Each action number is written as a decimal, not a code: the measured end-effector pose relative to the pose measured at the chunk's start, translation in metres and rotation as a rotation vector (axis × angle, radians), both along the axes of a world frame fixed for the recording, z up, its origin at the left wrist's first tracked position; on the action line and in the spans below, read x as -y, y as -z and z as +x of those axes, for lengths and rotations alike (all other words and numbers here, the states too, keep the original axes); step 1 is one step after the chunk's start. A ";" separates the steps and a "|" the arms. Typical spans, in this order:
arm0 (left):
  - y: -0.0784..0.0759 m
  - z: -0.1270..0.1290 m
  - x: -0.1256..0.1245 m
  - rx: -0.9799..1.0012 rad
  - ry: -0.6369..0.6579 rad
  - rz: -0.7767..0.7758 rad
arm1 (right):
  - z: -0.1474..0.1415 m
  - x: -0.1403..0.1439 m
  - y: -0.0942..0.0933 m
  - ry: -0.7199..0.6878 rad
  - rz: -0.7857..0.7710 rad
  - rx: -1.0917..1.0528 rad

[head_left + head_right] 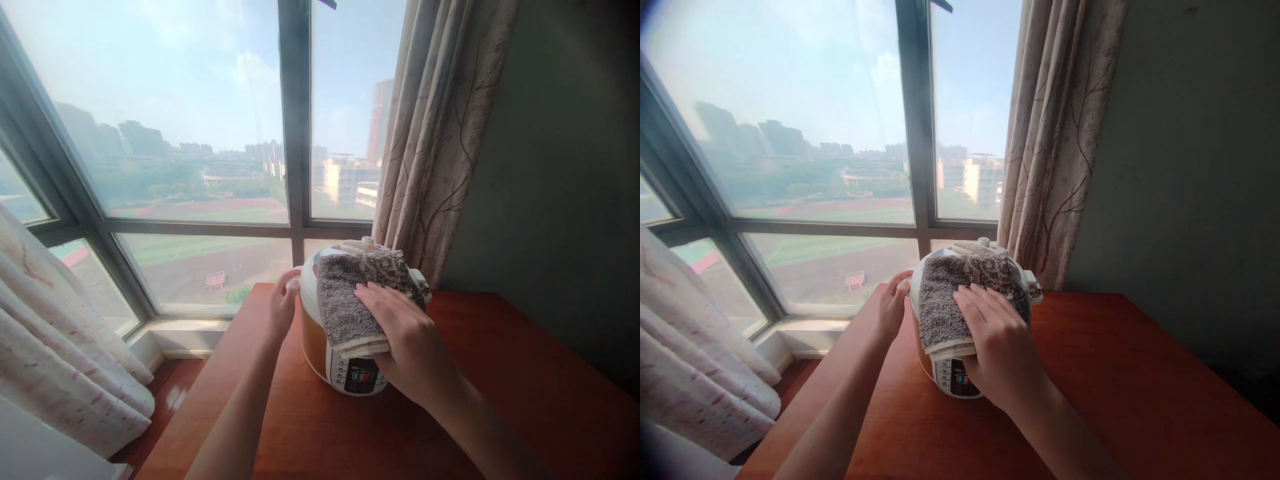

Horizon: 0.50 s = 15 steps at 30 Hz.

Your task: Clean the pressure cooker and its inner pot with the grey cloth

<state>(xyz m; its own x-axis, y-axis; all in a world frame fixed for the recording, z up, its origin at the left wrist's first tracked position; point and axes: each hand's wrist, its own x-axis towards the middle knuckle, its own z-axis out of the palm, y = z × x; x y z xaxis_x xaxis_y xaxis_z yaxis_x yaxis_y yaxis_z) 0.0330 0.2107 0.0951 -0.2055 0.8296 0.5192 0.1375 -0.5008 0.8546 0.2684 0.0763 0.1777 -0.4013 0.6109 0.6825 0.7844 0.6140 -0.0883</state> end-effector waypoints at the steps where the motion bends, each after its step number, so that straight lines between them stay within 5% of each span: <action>1: -0.001 0.001 0.001 0.007 0.008 -0.010 | 0.005 0.004 0.002 0.007 0.009 0.004; 7: 0.003 0.005 0.000 0.077 0.023 -0.042 | 0.014 0.017 0.010 0.118 0.050 0.023; 15: 0.009 0.009 -0.004 0.135 0.031 -0.049 | -0.019 -0.025 -0.006 0.059 -0.056 0.080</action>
